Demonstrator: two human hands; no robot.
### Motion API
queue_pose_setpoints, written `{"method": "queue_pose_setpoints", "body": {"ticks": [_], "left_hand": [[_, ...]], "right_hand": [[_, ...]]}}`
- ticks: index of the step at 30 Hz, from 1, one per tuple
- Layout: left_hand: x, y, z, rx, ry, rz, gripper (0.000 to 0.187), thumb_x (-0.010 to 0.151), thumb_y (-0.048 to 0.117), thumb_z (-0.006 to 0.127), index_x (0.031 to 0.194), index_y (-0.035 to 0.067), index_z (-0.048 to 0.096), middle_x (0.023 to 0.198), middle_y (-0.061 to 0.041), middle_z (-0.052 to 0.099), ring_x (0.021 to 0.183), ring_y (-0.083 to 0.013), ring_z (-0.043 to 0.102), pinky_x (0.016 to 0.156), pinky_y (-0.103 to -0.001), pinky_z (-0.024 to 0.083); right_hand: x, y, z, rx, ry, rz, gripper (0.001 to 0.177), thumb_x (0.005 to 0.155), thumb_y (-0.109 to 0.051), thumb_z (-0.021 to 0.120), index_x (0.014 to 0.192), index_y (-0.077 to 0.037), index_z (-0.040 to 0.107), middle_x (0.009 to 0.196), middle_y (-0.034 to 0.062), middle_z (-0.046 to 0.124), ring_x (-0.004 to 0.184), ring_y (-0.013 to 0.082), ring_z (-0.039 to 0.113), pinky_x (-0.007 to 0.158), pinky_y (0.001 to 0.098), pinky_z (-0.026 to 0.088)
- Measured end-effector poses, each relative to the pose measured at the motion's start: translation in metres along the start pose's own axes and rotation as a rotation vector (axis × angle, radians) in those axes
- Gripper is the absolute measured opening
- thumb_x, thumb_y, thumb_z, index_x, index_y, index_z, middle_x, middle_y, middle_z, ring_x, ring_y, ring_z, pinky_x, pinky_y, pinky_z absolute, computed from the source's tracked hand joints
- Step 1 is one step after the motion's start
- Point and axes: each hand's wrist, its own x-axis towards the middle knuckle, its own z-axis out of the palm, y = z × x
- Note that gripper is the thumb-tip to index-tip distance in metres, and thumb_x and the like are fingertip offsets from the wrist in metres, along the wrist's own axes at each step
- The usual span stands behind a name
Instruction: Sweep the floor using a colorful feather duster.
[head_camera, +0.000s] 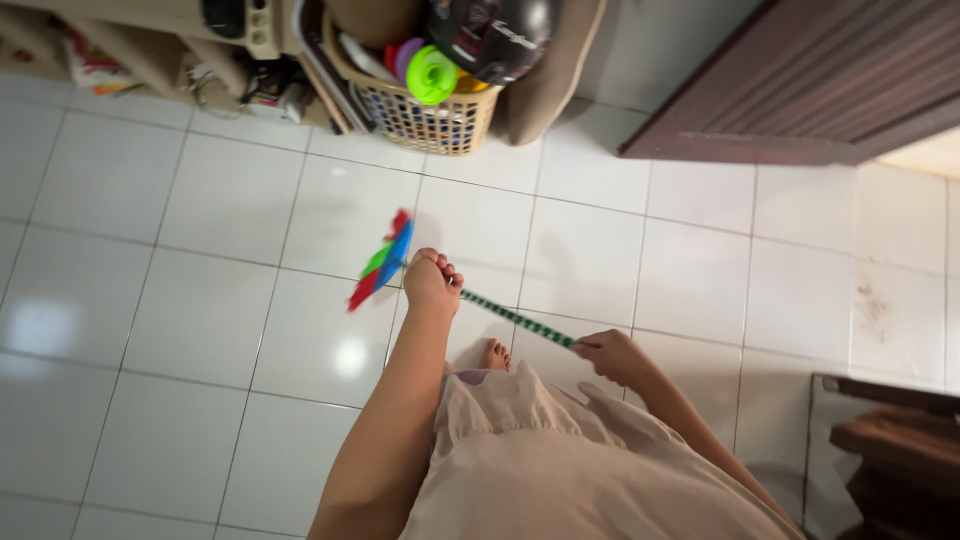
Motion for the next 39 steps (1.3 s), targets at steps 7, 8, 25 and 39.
{"method": "queue_pose_setpoints", "body": {"ticks": [7, 8, 25, 39], "left_hand": [[-0.028, 0.037, -0.038, -0.091, 0.119, 0.084, 0.020, 0.089, 0.004, 0.043, 0.074, 0.016, 0.046, 0.068, 0.003, 0.046, 0.062, -0.0128, 0.041, 0.059, -0.030, 0.037], [-0.031, 0.041, -0.047, -0.114, 0.128, 0.100, 0.020, 0.090, 0.004, 0.042, 0.074, 0.016, 0.046, 0.069, 0.002, 0.046, 0.063, -0.0131, 0.041, 0.060, -0.030, 0.037], [-0.105, 0.085, -0.170, -0.302, 0.282, 0.236, 0.020, 0.088, 0.001, 0.039, 0.074, 0.015, 0.044, 0.071, 0.001, 0.045, 0.065, -0.0140, 0.041, 0.062, -0.031, 0.038], [-0.146, 0.071, -0.240, -0.233, 0.233, 0.223, 0.022, 0.092, 0.005, 0.040, 0.074, 0.016, 0.044, 0.068, 0.002, 0.044, 0.062, -0.0127, 0.041, 0.061, -0.030, 0.037]], "right_hand": [[-0.019, -0.090, 0.049, -0.389, -0.188, -0.413, 0.035, 0.096, -0.036, 0.056, 0.092, -0.007, 0.074, 0.076, 0.0131, 0.072, 0.068, 0.0262, 0.064, 0.068, 0.0434, 0.049], [-0.018, -0.097, 0.059, -0.410, -0.236, -0.401, 0.036, 0.096, -0.035, 0.057, 0.089, -0.004, 0.075, 0.077, 0.0123, 0.072, 0.068, 0.0265, 0.064, 0.067, 0.0423, 0.049], [-0.009, -0.111, 0.174, -1.233, -0.277, -0.794, 0.054, 0.099, -0.021, 0.054, 0.135, 0.017, 0.042, 0.086, 0.0180, 0.072, 0.070, 0.0318, 0.073, 0.054, 0.0443, 0.055], [-0.023, -0.071, 0.232, -0.878, -0.052, -0.401, 0.033, 0.095, -0.015, 0.052, 0.126, -0.006, 0.060, 0.092, 0.0150, 0.077, 0.081, 0.0300, 0.077, 0.066, 0.0443, 0.061]]}}
